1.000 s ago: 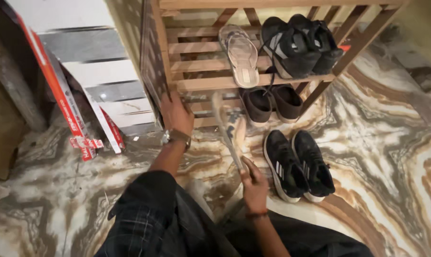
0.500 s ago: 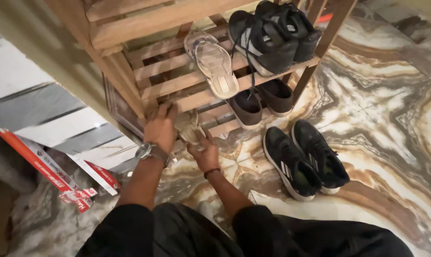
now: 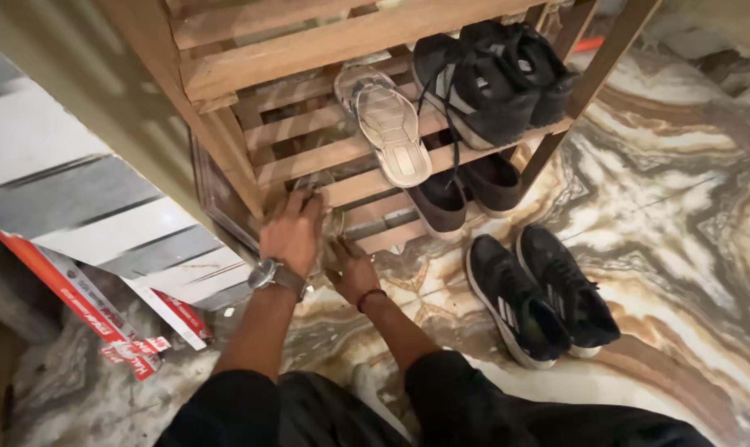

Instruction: The person removes several pairs of shoes from a wooden shoe rack, places them on the floor, and then rearranges them back onto the rack. The person handles sneakers, loafers, and sandals, moving them between shelves and the floor.

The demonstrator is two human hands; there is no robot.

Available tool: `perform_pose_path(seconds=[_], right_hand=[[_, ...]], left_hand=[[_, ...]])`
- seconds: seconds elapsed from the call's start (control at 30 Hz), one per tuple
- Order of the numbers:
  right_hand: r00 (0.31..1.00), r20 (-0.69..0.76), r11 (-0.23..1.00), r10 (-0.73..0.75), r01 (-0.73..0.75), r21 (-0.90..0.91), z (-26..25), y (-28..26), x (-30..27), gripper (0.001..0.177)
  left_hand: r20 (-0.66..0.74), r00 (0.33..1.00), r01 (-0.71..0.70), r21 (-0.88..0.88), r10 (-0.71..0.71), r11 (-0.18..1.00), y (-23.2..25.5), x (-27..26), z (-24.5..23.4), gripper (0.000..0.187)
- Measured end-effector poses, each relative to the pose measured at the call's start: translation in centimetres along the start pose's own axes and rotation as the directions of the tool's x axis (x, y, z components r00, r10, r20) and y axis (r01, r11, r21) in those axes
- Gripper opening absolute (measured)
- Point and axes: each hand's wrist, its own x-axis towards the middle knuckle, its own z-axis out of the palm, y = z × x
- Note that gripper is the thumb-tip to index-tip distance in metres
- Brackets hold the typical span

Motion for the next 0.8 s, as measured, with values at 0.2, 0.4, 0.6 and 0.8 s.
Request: perform_pose_path(seconds=[0.2, 0.4, 0.6, 0.8], right_hand=[[0.953, -0.299, 0.990, 0.046, -0.083, -0.111, -10.4, -4.0, 1.3, 0.020], [0.889, -0.457, 0.943, 0.009, -0.159, -0.291, -19.3, -5.9, 9.4, 0.073], [0.902, -0.388, 0.858, 0.188, -0.343, -0.382, -19.7, -6.5, 11.5, 0.055], [0.903, -0.429, 0.950, 0.004, -0.138, -0.281, -21.2, -7.6, 3.9, 0.055]], left_hand=[[-0.085, 0.991, -0.096, 0.059, 0.100, 0.994, 0.1, 0.0, 0.3, 0.024], [0.205, 0.978, -0.015, 0.215, -0.030, 0.977, 1.2, -0.6, 1.4, 0.030], [-0.101, 0.992, 0.066, -0.032, -0.069, 0.997, 8.3, -4.3, 6.1, 0.082], [0.168, 0.977, 0.129, 0.019, -0.131, 0.991, 9.0, -7.6, 12.7, 0.068]])
